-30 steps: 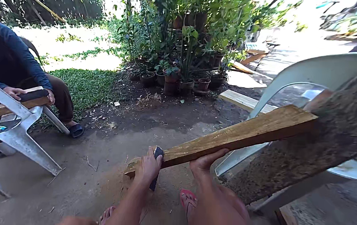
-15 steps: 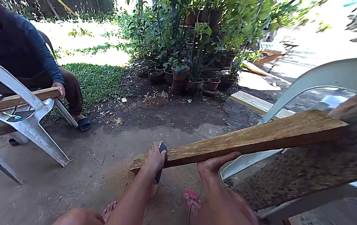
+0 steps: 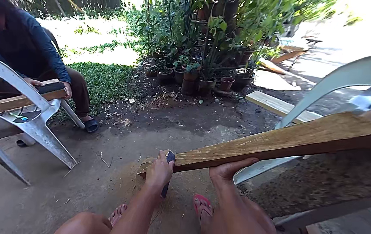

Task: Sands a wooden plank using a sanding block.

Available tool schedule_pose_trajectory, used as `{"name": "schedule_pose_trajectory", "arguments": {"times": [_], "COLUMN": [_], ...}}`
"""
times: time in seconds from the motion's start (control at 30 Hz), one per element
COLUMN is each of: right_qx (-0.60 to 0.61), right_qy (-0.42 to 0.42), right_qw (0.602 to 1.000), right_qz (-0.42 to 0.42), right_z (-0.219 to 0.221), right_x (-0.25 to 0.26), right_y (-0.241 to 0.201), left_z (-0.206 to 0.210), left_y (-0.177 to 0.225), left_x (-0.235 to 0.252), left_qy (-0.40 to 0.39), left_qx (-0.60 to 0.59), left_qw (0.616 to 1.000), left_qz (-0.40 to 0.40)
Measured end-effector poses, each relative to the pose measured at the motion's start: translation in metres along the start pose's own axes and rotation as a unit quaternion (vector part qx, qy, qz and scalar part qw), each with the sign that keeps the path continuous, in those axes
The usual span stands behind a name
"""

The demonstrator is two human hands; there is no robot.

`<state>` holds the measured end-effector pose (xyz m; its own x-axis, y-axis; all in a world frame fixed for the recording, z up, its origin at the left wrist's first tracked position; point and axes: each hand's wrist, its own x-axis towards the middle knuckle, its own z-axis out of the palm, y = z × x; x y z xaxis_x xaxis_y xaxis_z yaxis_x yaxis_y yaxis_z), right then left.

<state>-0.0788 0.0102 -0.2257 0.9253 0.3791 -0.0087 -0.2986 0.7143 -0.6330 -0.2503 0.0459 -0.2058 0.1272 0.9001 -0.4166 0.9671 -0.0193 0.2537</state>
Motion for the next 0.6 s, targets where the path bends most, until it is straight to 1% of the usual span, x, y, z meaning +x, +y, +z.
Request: {"name": "schedule_pose_trajectory", "arguments": {"times": [0.1, 0.23, 0.3, 0.37, 0.47, 0.53, 0.6], "right_qx": [0.004, 0.012, 0.011, 0.01, 0.011, 0.013, 0.016], "right_qy": [0.003, 0.0, -0.003, -0.006, 0.004, 0.009, 0.003], "right_qw": [1.0, 1.0, 1.0, 1.0, 1.0, 1.0, 1.0], "right_qz": [0.002, 0.004, 0.008, 0.01, 0.011, 0.008, 0.006], "right_z": [-0.001, 0.002, 0.002, -0.001, -0.001, -0.001, 0.001], "right_x": [0.001, 0.0, 0.0, 0.001, 0.001, 0.001, 0.0], "right_y": [0.001, 0.0, 0.0, 0.001, 0.001, 0.002, 0.001], "left_z": [0.005, 0.013, 0.013, 0.011, 0.008, 0.014, 0.019], "left_y": [-0.006, -0.024, -0.032, -0.029, -0.022, -0.031, -0.042], "left_x": [-0.011, 0.032, 0.045, 0.032, -0.007, -0.006, 0.013], "left_qy": [0.003, 0.013, 0.011, 0.007, 0.0, -0.002, 0.008], "left_qx": [-0.001, -0.036, -0.036, -0.017, 0.006, -0.018, -0.042], "left_qw": [1.0, 0.999, 0.998, 0.999, 0.999, 0.999, 0.998], "left_qz": [0.0, -0.036, -0.049, -0.047, -0.042, -0.04, -0.042]}}
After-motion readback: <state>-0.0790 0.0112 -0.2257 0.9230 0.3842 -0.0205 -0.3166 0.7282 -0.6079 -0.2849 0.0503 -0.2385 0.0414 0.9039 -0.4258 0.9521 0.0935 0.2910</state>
